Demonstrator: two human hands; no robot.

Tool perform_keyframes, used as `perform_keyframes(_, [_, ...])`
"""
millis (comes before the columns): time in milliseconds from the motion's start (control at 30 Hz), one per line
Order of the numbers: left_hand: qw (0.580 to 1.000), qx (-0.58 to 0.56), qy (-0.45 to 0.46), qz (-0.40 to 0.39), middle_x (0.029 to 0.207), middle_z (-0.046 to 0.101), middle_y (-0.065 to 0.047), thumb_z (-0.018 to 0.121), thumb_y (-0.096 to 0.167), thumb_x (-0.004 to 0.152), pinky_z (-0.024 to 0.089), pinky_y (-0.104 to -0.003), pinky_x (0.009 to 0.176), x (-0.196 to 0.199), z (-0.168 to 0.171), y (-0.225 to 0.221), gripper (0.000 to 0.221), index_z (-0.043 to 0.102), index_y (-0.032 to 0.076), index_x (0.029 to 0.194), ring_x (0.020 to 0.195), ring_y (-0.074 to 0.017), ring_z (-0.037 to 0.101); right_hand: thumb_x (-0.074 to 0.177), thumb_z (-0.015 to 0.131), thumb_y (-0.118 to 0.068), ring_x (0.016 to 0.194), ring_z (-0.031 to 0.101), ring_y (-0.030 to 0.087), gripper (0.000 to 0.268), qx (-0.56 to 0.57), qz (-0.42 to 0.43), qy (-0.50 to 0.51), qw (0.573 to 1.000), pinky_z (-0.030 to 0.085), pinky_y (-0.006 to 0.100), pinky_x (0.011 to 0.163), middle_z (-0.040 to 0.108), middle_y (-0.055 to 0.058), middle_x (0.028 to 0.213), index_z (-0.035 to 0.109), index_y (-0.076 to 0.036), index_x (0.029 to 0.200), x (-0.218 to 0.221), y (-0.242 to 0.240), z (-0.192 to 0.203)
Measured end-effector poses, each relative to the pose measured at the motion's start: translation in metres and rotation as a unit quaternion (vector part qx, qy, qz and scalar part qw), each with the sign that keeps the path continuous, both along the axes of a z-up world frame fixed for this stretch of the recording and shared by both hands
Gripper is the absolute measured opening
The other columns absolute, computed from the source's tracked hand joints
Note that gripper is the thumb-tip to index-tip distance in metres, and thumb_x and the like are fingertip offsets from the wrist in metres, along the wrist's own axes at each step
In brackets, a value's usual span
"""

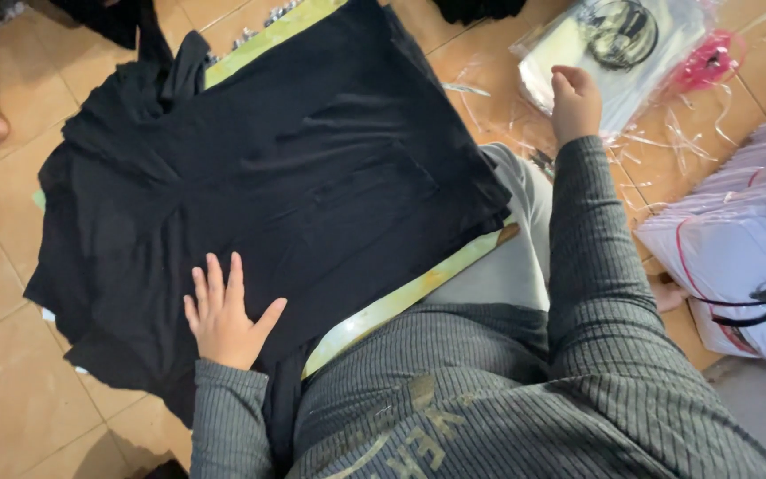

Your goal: The person folds a black garment, using small snips to trim loose threads from the seams.

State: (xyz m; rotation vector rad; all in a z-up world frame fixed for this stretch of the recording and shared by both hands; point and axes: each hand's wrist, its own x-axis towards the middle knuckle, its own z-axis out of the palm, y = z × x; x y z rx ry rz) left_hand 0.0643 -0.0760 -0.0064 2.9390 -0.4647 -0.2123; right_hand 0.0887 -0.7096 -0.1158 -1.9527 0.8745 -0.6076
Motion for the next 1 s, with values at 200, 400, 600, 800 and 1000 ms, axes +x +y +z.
perform_keyframes(200, [0.984, -0.087, 0.147, 0.052, 0.17, 0.016, -0.015, 0.06, 0.049, 0.087, 0.009, -0.069, 0.117, 0.019, 0.056, -0.029, 0.077, 0.038, 0.019, 0.155, 0.155, -0.0367, 0.013, 0.086, 0.062, -0.021, 0.074, 0.065, 0.011, 0.026, 0.153, -0.079, -0.111, 0.979, 0.057, 0.021, 0.062, 0.072, 0.0, 0.105, 0.073, -0.017, 0.11, 0.032, -0.025, -0.061])
perform_keyframes(400, [0.948, -0.272, -0.083, -0.14, 0.126, 0.068, -0.019, 0.055, 0.011, 0.104, 0.05, -0.044, 0.104, 0.048, 0.093, -0.112, 0.03, 0.07, -0.002, 0.127, 0.119, -0.0322, 0.064, 0.09, 0.057, -0.018, 0.056, 0.062, 0.01, 0.021, 0.28, -0.138, -0.154, 0.937, 0.044, 0.026, 0.046, 0.065, 0.0, 0.098, 0.067, -0.018, 0.108, 0.042, 0.025, -0.008])
perform_keyframes(600, [0.914, -0.336, -0.085, -0.209, 0.105, 0.075, -0.007, 0.062, 0.009, 0.102, 0.058, -0.036, 0.084, 0.092, 0.044, -0.191, 0.021, 0.078, 0.009, 0.117, 0.095, -0.0247, 0.071, 0.086, 0.063, -0.025, 0.072, 0.07, 0.024, 0.018, 0.066, -0.11, 0.002, 0.992, 0.049, 0.034, 0.059, 0.074, 0.004, 0.094, 0.072, -0.022, 0.101, -0.04, -0.061, -0.113])
perform_keyframes(800, [0.897, -0.408, -0.099, -0.142, 0.087, 0.072, -0.004, 0.074, 0.016, 0.097, 0.058, -0.035, 0.07, 0.127, -0.03, -0.233, 0.014, 0.079, 0.016, 0.111, 0.077, -0.0232, 0.07, 0.081, 0.077, -0.042, 0.098, 0.072, 0.035, 0.026, -0.198, 0.06, 0.335, 0.919, 0.056, 0.045, 0.09, 0.076, 0.008, 0.097, 0.077, -0.024, 0.1, -0.125, -0.069, -0.168])
perform_keyframes(1000, [0.91, -0.359, -0.109, -0.175, 0.093, 0.068, -0.003, 0.078, 0.027, 0.095, 0.054, -0.039, 0.085, 0.121, -0.039, -0.239, 0.019, 0.076, 0.016, 0.111, 0.091, -0.0254, 0.068, 0.081, 0.079, -0.053, 0.105, 0.069, 0.044, 0.051, -0.159, 0.085, 0.377, 0.908, 0.056, 0.053, 0.091, 0.07, 0.023, 0.109, 0.067, -0.013, 0.11, -0.122, -0.032, -0.134])
